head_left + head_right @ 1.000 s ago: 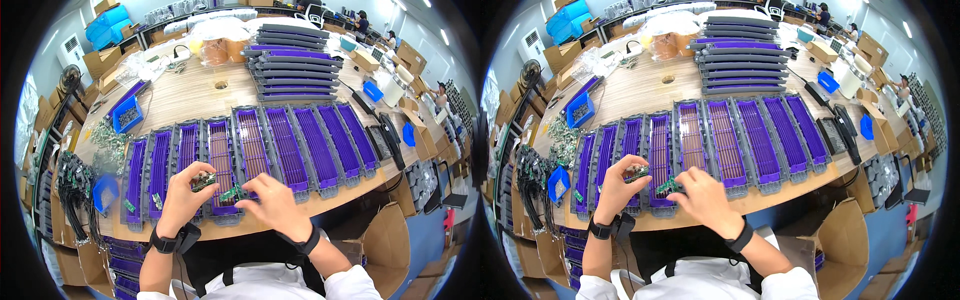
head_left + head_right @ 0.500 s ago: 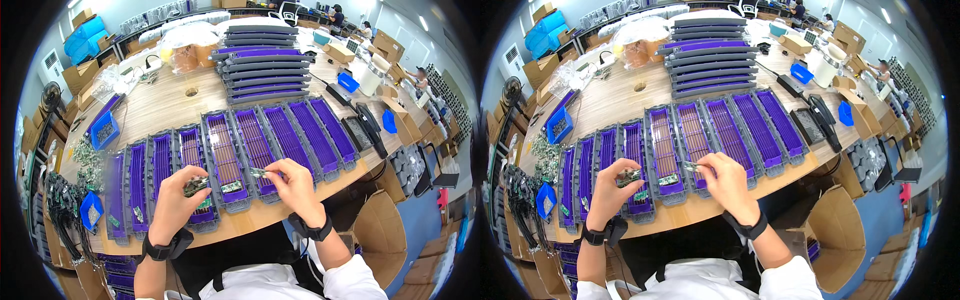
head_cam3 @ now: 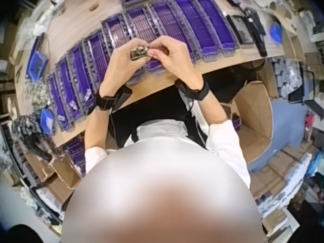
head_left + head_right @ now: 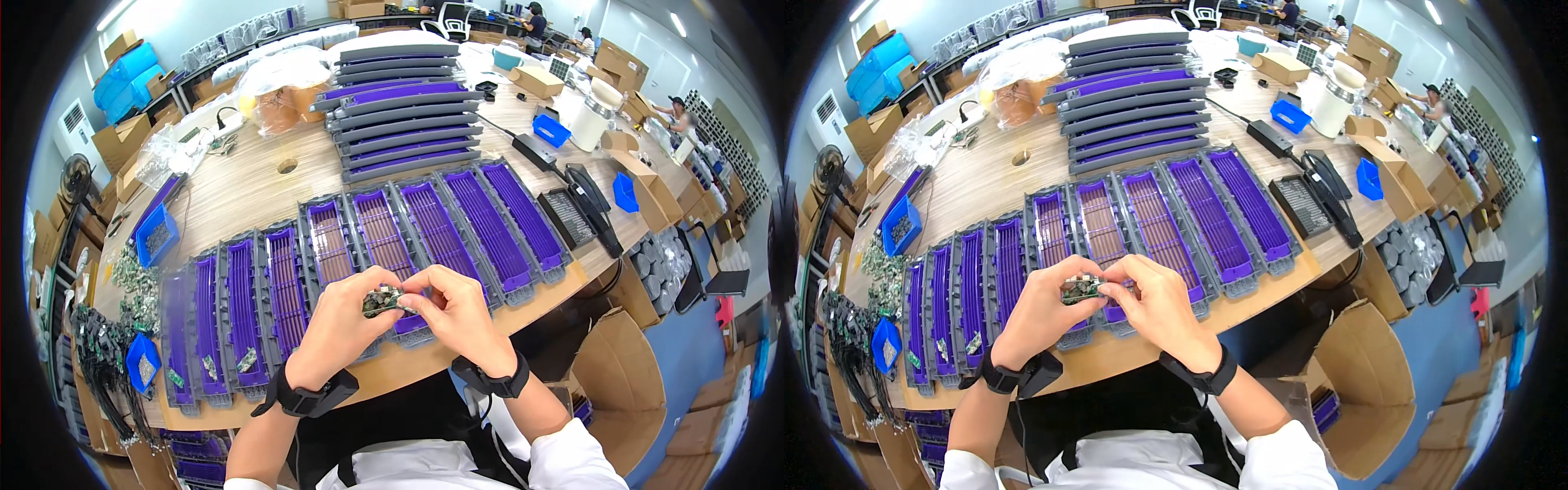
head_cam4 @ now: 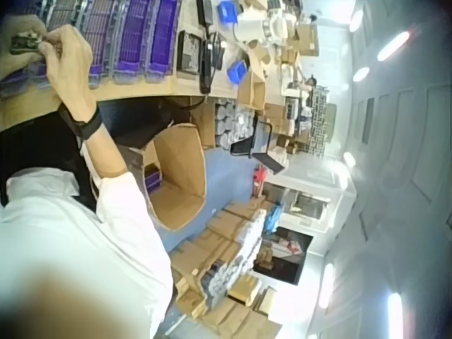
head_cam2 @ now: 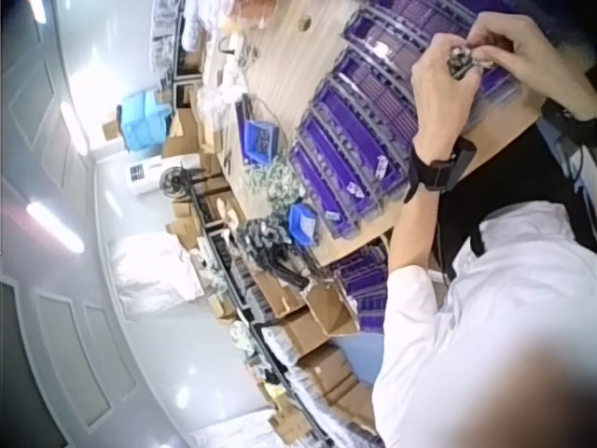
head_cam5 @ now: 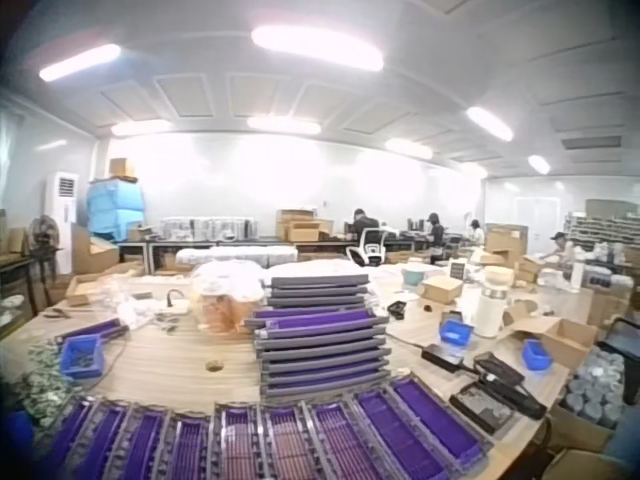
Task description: The person organizes a bundle of black cables and small green circuit boards on a workbench. They then arrange several purple plastic trays in rows and proceed to place the circuit boards into the slots of the trays one by one.
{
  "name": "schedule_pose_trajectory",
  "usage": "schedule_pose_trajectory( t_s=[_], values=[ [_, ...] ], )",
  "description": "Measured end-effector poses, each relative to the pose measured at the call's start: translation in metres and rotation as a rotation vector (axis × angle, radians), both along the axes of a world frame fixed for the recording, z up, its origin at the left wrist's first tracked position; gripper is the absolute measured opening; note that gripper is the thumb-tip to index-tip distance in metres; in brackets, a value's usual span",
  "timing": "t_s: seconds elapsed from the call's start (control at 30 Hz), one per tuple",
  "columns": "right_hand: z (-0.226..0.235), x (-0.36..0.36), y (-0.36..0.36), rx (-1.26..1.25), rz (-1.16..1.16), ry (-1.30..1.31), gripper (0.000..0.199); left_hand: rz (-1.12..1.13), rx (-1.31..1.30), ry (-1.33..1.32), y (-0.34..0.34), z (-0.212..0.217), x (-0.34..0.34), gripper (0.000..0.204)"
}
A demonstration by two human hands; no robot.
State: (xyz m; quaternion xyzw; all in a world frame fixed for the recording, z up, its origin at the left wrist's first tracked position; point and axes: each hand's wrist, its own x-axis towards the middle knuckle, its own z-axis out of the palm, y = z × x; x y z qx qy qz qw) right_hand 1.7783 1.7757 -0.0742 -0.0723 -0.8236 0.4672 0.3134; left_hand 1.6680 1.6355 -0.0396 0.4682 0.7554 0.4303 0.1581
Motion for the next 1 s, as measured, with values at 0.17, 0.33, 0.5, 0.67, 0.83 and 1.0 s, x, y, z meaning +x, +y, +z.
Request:
schedule_pose_trajectory(
  t_s=[0.17,0.33,0.5,0.67,0.83,1.0],
  values=[
    [-0.005,0.009,0.018,0.033,-0.084,0.03,0.011,-0.04,0.004,-0.085,0.026,-0.006,0.004,0.028],
    [-0.007,0.015,0.028,0.049,-0.14,0.093,0.009,-0.054,-0.008,-0.121,0.045,-0.004,0.01,0.03],
    [-0.011,0.025,0.038,-0.065,-0.154,0.048,0.008,-0.075,-0.029,-0.143,0.051,0.001,0.013,0.03],
    [-0.018,0.034,0.045,-0.286,-0.268,-0.029,0.008,-0.112,-0.007,-0.229,0.063,-0.01,0.01,0.028],
    [-0.019,0.044,0.054,-0.256,-0.39,-0.102,0.007,-0.082,-0.043,-0.129,0.072,-0.01,0.011,0.027],
    [-0.027,0.048,0.058,0.013,-0.446,-0.188,0.009,-0.063,-0.057,-0.163,0.082,-0.01,0.013,0.025]
  ],
)
